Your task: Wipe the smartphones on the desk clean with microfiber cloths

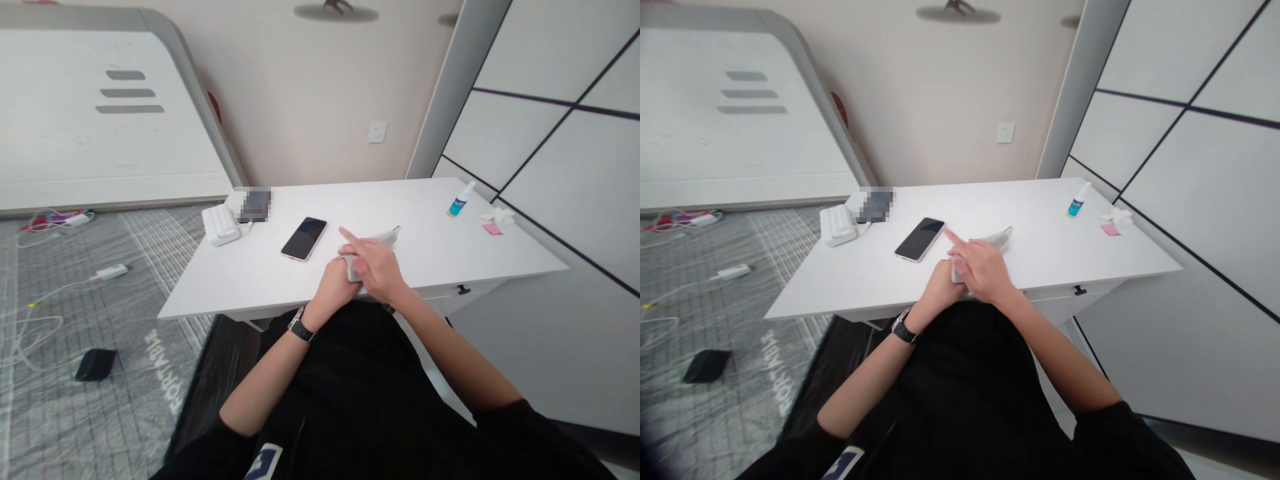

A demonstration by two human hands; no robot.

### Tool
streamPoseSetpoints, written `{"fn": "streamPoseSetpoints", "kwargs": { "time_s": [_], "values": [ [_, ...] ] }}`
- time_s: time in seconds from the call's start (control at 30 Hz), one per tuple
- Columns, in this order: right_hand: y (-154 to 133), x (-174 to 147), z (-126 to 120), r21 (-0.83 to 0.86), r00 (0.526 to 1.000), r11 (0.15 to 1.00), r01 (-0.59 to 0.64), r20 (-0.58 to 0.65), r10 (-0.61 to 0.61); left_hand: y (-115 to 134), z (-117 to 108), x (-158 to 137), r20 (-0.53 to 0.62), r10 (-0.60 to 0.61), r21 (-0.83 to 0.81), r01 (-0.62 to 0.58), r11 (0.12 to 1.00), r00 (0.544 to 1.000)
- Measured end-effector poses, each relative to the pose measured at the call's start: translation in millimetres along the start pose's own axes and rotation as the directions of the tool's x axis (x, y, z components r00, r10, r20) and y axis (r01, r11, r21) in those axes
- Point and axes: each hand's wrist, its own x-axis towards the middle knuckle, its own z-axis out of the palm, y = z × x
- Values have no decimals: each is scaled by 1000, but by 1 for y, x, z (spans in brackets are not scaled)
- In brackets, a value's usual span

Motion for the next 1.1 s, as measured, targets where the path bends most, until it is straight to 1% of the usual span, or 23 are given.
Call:
{"fn": "streamPoseSetpoints", "kwargs": {
  "time_s": [0.07, 0.1, 0.13, 0.17, 0.2, 0.3, 0.33, 0.37, 0.4, 0.5, 0.53, 0.57, 0.6, 0.7, 0.73, 0.77, 0.83, 0.9, 0.93, 0.97, 1.0, 1.07, 1.1],
  "values": [
    [14, 6, -5, -64, 984, 985, -161, -82, 155, 2, -2, -1, -9, 16, -11, -16, 1000, 1000],
    [20, 8, -6, -119, 973, 970, -214, -109, 202, 3, -3, -1, -19, 22, -21, -23, 1000, 1000],
    [23, 10, -7, -168, 969, 957, -235, -121, 217, 3, -4, -1, -29, 25, -30, -26, 999, 999],
    [22, 10, -6, -198, 973, 955, -222, -113, 203, 3, -4, -1, -36, 23, -37, -24, 999, 999],
    [18, 10, -4, -204, 982, 962, -184, -86, 169, 2, -3, -1, -41, 17, -40, -19, 999, 999],
    [1, 4, 1, -143, 999, 990, -17, 30, 21, -1, 1, 1, -49, 4, -30, -5, 1000, 999],
    [0, 3, 2, -121, 998, 992, 22, 56, -15, -2, 2, 1, -53, 3, -29, -5, 1000, 999],
    [2, 3, 1, -111, 998, 993, 30, 60, -24, -2, 2, 2, -55, 4, -29, -6, 1000, 998],
    [7, 4, -1, -119, 999, 993, 6, 41, -2, -2, 1, 1, -57, 6, -31, -8, 999, 998],
    [25, 8, -7, -187, 986, 969, -162, -77, 150, 0, -1, 0, -62, 11, -36, -13, 999, 998],
    [27, 8, -7, -202, 978, 959, -199, -99, 183, -1, 0, 0, -64, 13, -36, -15, 999, 998],
    [25, 7, -6, -204, 977, 958, -204, -98, 187, -1, 0, 0, -66, 13, -34, -15, 999, 998],
    [19, 6, -5, -191, 984, 966, -173, -72, 162, -2, 1, 0, -66, 13, -30, -15, 999, 998],
    [1, 1, 0, -121, 999, 993, 1, 46, 4, -4, 5, 1, -64, 18, -19, -19, 1000, 998],
    [1, 1, -1, -113, 998, 993, 26, 60, -19, -4, 5, 1, -63, 21, -17, -22, 1000, 998],
    [5, 2, -2, -123, 999, 992, 14, 51, -8, -4, 4, 1, -63, 24, -17, -25, 1000, 998],
    [20, 6, -8, -173, 994, 979, -105, -25, 102, -1, 1, 0, -62, 30, -31, -32, 999, 998],
    [33, 9, -12, -220, 971, 947, -236, -101, 219, 2, -3, -1, -60, 31, -43, -34, 999, 998],
    [35, 9, -13, -229, 963, 936, -266, -115, 245, 2, -3, -1, -58, 31, -38, -33, 999, 998],
    [32, 9, -12, -224, 964, 939, -261, -108, 243, 2, -3, -1, -53, 29, -27, -30, 999, 998],
    [25, 7, -10, -209, 974, 952, -224, -81, 211, 2, -2, -1, -49, 26, -12, -27, 1000, 998],
    [7, 3, -5, -166, 995, 981, -100, 2, 101, 0, 1, 0, -45, 23, 15, -23, 1000, 999],
    [0, 1, -4, -148, 998, 988, -44, 38, 51, -2, 3, 0, -45, 22, 19, -21, 1000, 999]
  ]
}}
